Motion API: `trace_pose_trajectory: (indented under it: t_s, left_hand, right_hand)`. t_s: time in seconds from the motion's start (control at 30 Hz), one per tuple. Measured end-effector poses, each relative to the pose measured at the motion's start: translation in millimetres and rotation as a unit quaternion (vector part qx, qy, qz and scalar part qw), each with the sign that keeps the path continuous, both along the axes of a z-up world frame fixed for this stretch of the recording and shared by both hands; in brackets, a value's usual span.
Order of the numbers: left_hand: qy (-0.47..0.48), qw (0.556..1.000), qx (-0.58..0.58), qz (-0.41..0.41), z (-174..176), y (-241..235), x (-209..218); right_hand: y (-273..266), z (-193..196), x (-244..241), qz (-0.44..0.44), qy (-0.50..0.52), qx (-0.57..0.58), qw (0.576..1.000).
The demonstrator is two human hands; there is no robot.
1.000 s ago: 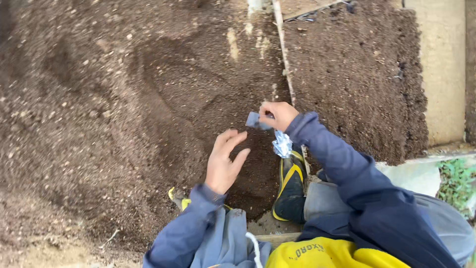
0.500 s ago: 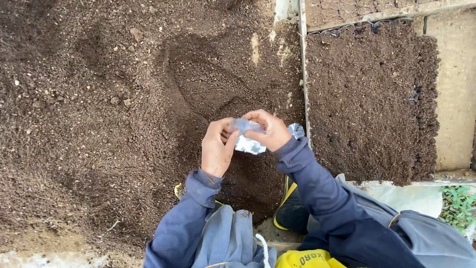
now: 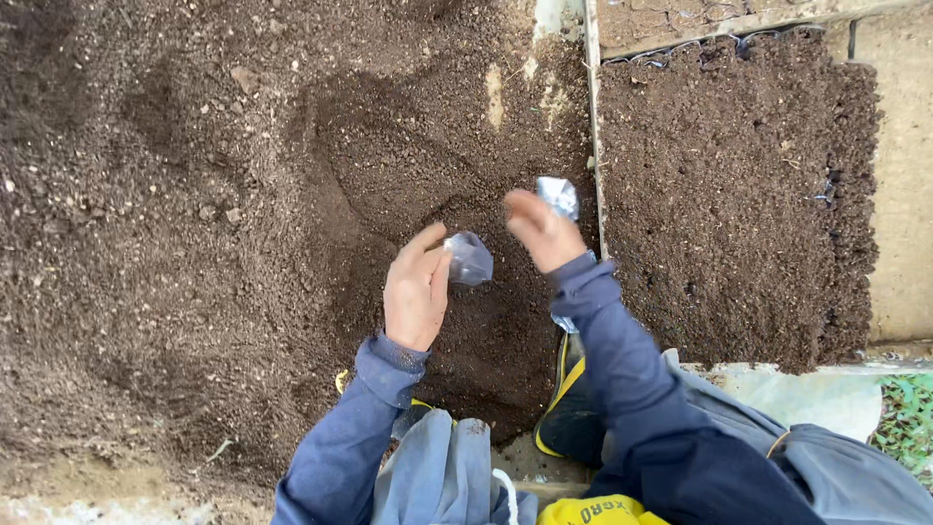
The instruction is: The person kneels beside a raised garden bed and repeatedly scoops soil with their hands to cover small silver foil packets placed in the soil. They smooth the soil over the packets and occasionally pat the surface.
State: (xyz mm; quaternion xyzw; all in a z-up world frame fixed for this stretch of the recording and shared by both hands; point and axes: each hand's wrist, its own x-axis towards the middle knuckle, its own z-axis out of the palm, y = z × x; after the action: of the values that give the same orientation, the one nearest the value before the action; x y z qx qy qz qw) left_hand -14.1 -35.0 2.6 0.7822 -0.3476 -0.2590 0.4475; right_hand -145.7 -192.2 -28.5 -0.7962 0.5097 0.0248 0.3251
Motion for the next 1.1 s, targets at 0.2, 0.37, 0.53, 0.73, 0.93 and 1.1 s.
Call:
trace_pose_trajectory:
  t_s: [0.2, 0.37, 0.53, 0.73, 0.93, 1.1]
  left_hand:
    - [-0.417, 0.908, -0.002, 0.039, -7.3, 0.4, -2.2]
    - [0.073, 0.993, -0.095, 0.013, -8.3, 16.9, 2.3]
    - [0.496, 0.857, -0.098, -0.104, -15.3, 33.4, -2.6]
    - [0.426, 0.897, -0.071, -0.089, 17.2, 33.2, 8.3]
    - [-0.305, 0.942, 0.05, -0.132, -35.3, 39.1, 13.1]
    - [-0.411, 0.892, 0.142, -0.121, -18.6, 9.8, 7.1]
  right_hand:
    - [94.1, -103.2, 10.0, -0.243, -0.356, 0.514, 0.742]
    - [70.5, -65.7, 6.8, -0.015, -0.338, 0.291, 0.895]
    - [31.0, -20.5, 10.2, 0.051, -0.273, 0.238, 0.931]
    - [35.6, -84.7, -78.4, -0.166, -0.164, 0.142, 0.962]
    - [109.2, -151.7, -45.9, -0.315, -0.47, 0.221, 0.794]
    - [60.1, -144.0, -24.5, -0.203, -0.291, 0.339, 0.871]
